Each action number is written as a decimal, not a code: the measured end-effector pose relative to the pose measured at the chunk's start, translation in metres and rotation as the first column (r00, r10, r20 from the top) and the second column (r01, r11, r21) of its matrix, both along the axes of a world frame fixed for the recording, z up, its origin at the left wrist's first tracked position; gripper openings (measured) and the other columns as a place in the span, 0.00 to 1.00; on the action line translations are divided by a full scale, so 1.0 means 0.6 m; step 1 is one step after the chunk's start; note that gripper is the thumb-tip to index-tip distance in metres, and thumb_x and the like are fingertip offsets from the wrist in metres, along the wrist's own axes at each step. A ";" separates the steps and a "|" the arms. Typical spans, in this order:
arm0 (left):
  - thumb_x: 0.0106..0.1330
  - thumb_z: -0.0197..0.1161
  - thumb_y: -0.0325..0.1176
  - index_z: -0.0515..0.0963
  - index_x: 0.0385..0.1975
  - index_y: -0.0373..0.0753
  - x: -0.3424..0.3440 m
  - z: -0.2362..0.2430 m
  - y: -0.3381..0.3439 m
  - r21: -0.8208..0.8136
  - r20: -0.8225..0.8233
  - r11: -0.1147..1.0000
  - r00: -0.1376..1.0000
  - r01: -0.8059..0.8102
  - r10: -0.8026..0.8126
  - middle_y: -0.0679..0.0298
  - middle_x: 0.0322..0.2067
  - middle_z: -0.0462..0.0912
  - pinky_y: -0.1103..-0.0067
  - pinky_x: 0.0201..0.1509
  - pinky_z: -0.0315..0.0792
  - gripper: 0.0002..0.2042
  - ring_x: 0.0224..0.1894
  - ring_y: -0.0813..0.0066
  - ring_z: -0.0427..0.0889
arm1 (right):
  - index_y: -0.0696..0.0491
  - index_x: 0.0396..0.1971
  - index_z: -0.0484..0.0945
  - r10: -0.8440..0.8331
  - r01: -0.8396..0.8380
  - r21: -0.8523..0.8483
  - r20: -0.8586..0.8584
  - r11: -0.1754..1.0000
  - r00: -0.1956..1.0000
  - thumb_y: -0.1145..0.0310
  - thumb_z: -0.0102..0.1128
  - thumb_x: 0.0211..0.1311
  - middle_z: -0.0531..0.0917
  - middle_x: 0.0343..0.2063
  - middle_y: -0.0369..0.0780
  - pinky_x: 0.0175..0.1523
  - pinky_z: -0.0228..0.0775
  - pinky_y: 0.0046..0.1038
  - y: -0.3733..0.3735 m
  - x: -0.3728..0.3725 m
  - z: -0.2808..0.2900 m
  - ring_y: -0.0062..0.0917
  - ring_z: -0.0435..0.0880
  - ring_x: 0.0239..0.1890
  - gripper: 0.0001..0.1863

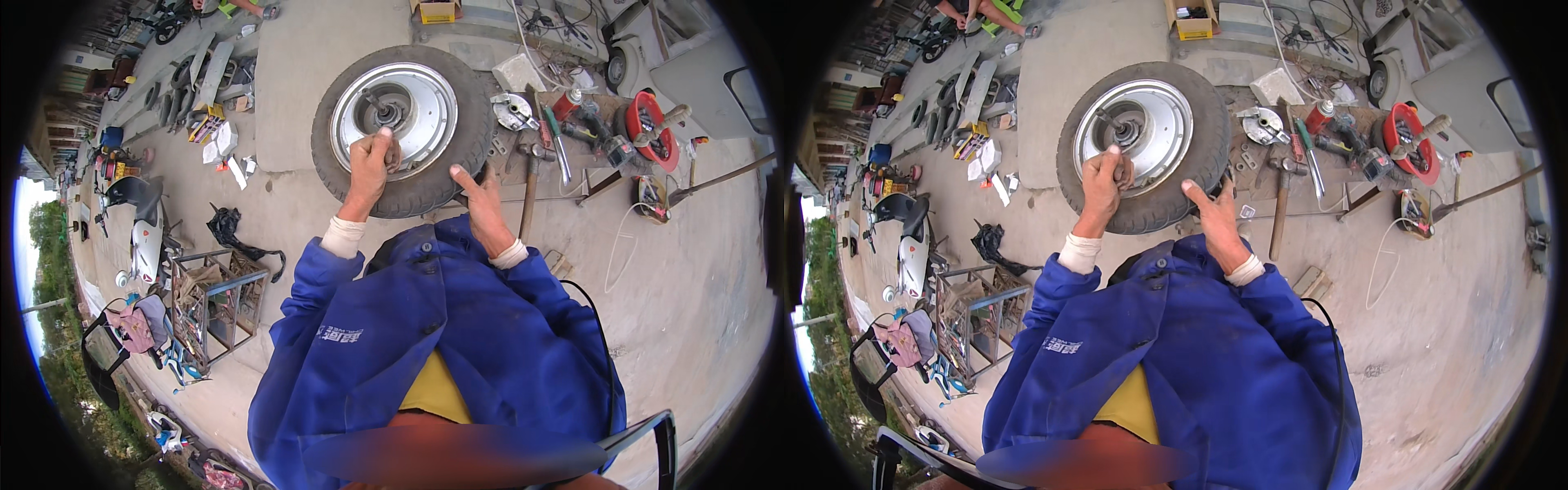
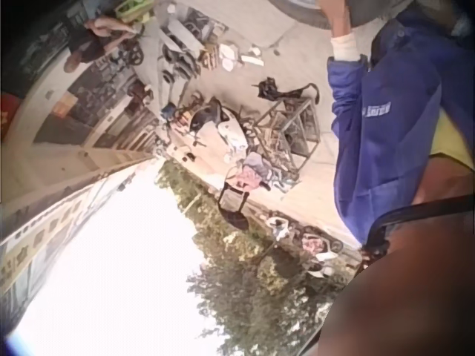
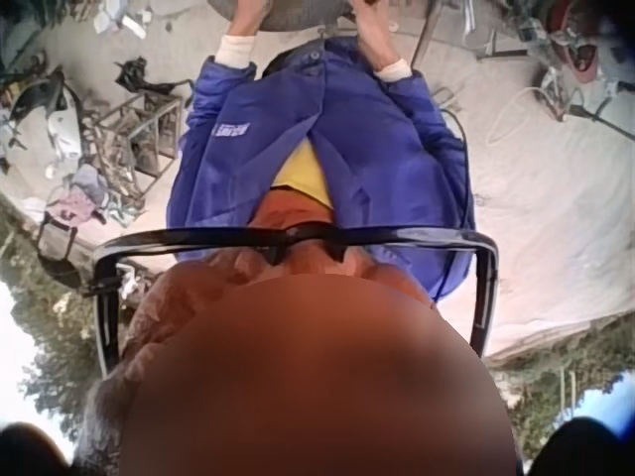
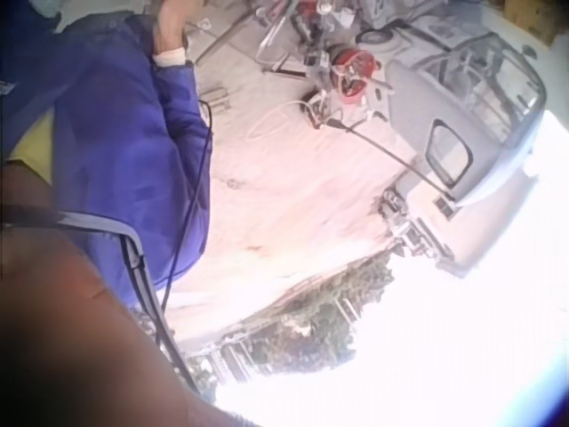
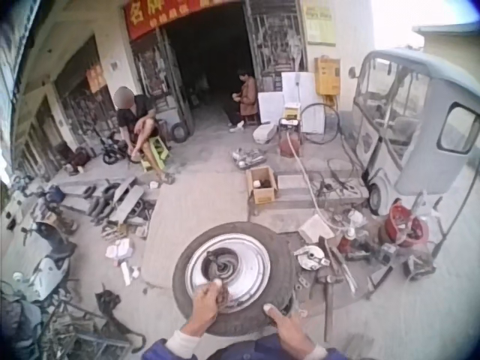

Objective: The person cleans the hub of a motorcycle wheel with a cloth, then uses a hammer and punch to tap a component in the center of the hub. The wheel remains on the floor during the process.

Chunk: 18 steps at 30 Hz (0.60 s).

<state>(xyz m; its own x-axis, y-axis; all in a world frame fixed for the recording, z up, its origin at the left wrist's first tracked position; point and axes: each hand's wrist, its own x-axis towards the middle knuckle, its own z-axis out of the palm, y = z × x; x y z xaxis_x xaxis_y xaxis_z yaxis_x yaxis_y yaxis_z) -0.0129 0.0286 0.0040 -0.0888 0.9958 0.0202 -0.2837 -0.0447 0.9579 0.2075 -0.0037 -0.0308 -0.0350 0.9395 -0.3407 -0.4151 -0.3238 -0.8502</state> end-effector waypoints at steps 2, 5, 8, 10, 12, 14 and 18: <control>0.81 0.61 0.41 0.70 0.25 0.39 0.035 0.006 -0.022 0.067 -0.082 0.939 0.936 -0.337 0.342 0.70 0.21 0.71 0.80 0.27 0.61 0.20 0.23 0.83 0.67 | 0.66 0.76 0.52 0.046 -0.049 -0.102 -0.029 0.994 0.999 0.64 0.77 0.63 0.73 0.67 0.52 0.69 0.71 0.36 -0.003 0.001 0.023 0.36 0.75 0.67 0.51; 0.81 0.61 0.44 0.73 0.31 0.38 0.049 -0.001 -0.029 0.143 -0.179 0.896 0.880 -0.420 0.441 0.70 0.24 0.72 0.81 0.29 0.63 0.18 0.26 0.85 0.68 | 0.64 0.77 0.53 0.047 -0.049 -0.111 -0.021 0.993 0.999 0.57 0.75 0.66 0.73 0.67 0.51 0.70 0.70 0.39 0.011 0.020 0.040 0.37 0.74 0.68 0.50; 0.80 0.62 0.42 0.72 0.20 0.39 0.036 0.012 -0.011 -0.035 0.015 0.928 0.928 -0.372 0.373 0.73 0.16 0.67 0.81 0.24 0.57 0.22 0.19 0.85 0.63 | 0.66 0.75 0.57 0.072 -0.073 -0.023 -0.013 0.997 0.997 0.55 0.75 0.66 0.72 0.69 0.52 0.72 0.67 0.36 0.052 0.031 0.027 0.35 0.74 0.69 0.49; 0.79 0.62 0.40 0.70 0.17 0.39 0.016 0.017 -0.005 -0.008 0.025 0.975 0.975 -0.223 0.223 0.72 0.14 0.66 0.80 0.22 0.55 0.24 0.17 0.84 0.60 | 0.68 0.74 0.57 0.063 -0.063 0.004 0.012 0.998 0.998 0.56 0.74 0.67 0.72 0.69 0.52 0.72 0.67 0.34 0.055 0.029 0.015 0.35 0.75 0.68 0.48; 0.79 0.62 0.38 0.69 0.17 0.39 -0.023 0.006 0.005 0.038 0.144 0.999 0.989 0.020 -0.025 0.70 0.15 0.67 0.79 0.23 0.56 0.23 0.17 0.84 0.60 | 0.68 0.74 0.58 0.058 -0.058 0.017 0.021 0.998 0.998 0.56 0.74 0.67 0.72 0.69 0.52 0.72 0.67 0.34 0.056 0.022 0.015 0.36 0.75 0.68 0.48; 0.79 0.62 0.38 0.69 0.18 0.39 -0.034 -0.003 -0.001 0.067 0.176 0.994 0.979 0.088 -0.098 0.69 0.16 0.68 0.79 0.23 0.57 0.22 0.18 0.83 0.60 | 0.69 0.74 0.57 0.057 -0.058 0.009 0.022 0.998 0.998 0.55 0.74 0.67 0.72 0.69 0.52 0.73 0.67 0.35 0.043 0.019 0.022 0.36 0.76 0.67 0.48; 0.79 0.61 0.37 0.68 0.23 0.39 0.003 -0.005 -0.019 0.105 -0.036 0.948 0.952 -0.299 0.304 0.67 0.19 0.68 0.78 0.26 0.59 0.19 0.21 0.80 0.63 | 0.66 0.75 0.57 0.049 -0.048 -0.053 0.025 0.997 0.998 0.55 0.75 0.67 0.72 0.68 0.51 0.71 0.69 0.36 0.025 0.011 0.033 0.37 0.76 0.67 0.49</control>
<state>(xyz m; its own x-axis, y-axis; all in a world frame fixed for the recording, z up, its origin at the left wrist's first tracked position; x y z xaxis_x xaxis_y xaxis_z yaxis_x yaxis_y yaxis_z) -0.0111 0.0175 0.0013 -0.3812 0.9157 0.1274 -0.1938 -0.2138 0.9575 0.2140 0.0111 -0.0107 -0.0705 0.9179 -0.3905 -0.3756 -0.3871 -0.8421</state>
